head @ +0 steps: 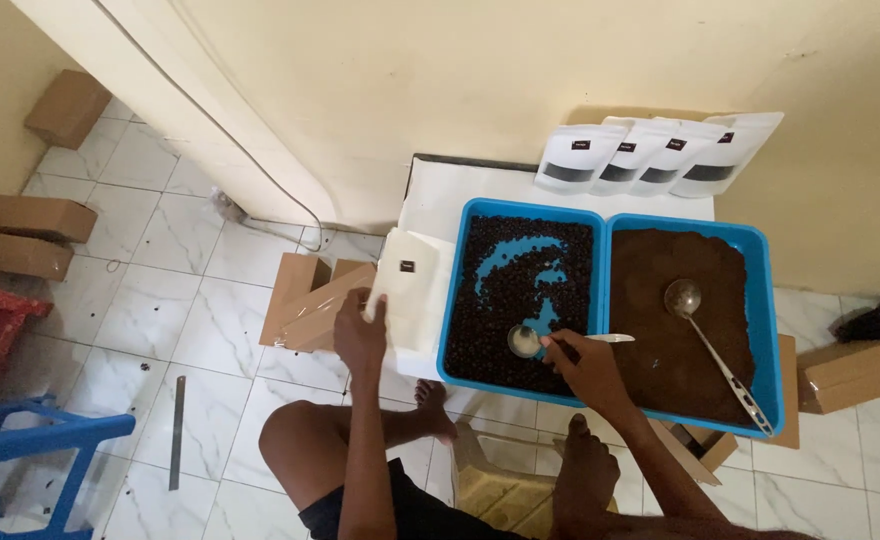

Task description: Scooping roasted coffee beans from a tray into a packaging bag using a small spoon.

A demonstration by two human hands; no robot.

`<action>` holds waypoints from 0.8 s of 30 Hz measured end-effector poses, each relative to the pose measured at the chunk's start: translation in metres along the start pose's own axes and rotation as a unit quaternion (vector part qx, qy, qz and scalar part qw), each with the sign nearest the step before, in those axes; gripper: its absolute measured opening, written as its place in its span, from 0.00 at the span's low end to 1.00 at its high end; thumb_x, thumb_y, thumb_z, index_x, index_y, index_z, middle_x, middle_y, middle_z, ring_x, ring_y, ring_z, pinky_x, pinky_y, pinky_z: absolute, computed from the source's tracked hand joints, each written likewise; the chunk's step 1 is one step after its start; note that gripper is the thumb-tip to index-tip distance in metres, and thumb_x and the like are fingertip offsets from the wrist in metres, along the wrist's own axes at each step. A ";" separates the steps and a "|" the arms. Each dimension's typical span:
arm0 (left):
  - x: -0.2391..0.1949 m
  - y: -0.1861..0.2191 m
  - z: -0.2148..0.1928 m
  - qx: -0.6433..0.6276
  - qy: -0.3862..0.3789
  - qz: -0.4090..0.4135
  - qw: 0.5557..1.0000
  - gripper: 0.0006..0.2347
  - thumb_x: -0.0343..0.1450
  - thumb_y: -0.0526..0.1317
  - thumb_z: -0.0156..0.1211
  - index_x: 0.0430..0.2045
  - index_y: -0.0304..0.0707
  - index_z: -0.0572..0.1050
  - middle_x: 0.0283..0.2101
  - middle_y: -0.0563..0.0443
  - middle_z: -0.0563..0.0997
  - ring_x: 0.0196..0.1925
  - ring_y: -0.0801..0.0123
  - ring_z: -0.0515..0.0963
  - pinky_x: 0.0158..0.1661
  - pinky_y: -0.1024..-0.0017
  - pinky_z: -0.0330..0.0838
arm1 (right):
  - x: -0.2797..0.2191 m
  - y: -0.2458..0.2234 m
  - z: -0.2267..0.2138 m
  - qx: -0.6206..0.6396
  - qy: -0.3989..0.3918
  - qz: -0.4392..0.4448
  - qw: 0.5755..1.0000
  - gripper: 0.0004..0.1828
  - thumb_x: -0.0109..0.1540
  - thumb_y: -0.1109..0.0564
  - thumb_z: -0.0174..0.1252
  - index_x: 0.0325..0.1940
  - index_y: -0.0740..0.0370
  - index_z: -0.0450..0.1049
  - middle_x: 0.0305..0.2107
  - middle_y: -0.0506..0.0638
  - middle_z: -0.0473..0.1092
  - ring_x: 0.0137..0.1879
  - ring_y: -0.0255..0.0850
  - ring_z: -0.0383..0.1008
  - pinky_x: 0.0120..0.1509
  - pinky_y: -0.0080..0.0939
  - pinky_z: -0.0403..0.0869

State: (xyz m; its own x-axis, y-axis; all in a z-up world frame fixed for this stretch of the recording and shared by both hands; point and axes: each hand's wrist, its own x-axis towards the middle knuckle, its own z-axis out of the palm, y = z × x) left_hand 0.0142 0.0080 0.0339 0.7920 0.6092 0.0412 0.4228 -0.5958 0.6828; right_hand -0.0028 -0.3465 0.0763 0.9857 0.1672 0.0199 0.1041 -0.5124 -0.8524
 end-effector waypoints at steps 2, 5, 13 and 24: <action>-0.005 0.023 -0.028 -0.028 -0.002 -0.006 1.000 0.13 0.73 0.50 0.63 0.47 0.49 0.77 0.44 0.48 0.84 0.49 0.49 0.83 0.48 0.49 0.76 | 0.003 0.000 -0.003 -0.001 -0.007 0.007 1.000 0.09 0.66 0.56 0.62 0.44 0.63 0.83 0.24 0.56 0.82 0.28 0.46 0.84 0.39 0.48 0.81; -0.007 0.060 -0.068 -0.103 -0.009 -0.005 0.995 0.11 0.75 0.50 0.61 0.48 0.51 0.76 0.45 0.47 0.85 0.50 0.48 0.84 0.50 0.49 0.76 | 0.010 -0.009 -0.007 0.006 -0.023 0.022 0.999 0.09 0.66 0.55 0.61 0.46 0.62 0.82 0.24 0.56 0.82 0.30 0.47 0.83 0.40 0.50 0.81; -0.040 0.128 -0.094 -0.271 -0.137 0.021 0.953 0.13 0.71 0.44 0.69 0.47 0.42 0.80 0.39 0.36 0.86 0.48 0.50 0.84 0.54 0.51 0.74 | 0.027 -0.080 -0.025 0.012 0.031 -0.050 0.998 0.28 0.69 0.47 0.57 0.72 0.59 0.66 0.56 0.61 0.71 0.59 0.56 0.77 0.50 0.56 0.81; -0.103 0.125 -0.026 -0.361 -0.256 -0.037 0.896 0.14 0.70 0.47 0.70 0.45 0.40 0.81 0.43 0.37 0.87 0.50 0.51 0.85 0.52 0.53 0.76 | 0.045 -0.047 -0.041 -0.131 0.078 -0.088 0.984 0.27 0.66 0.45 0.65 0.66 0.58 0.74 0.52 0.57 0.75 0.60 0.55 0.77 0.60 0.56 0.79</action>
State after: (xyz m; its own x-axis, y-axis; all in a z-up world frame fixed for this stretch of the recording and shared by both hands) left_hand -0.0259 -0.1151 0.1339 0.9500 0.2023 -0.2377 0.2342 0.0417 0.9713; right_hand 0.0417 -0.3493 0.1381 0.9558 0.1513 0.2523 0.2849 -0.6895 -0.6658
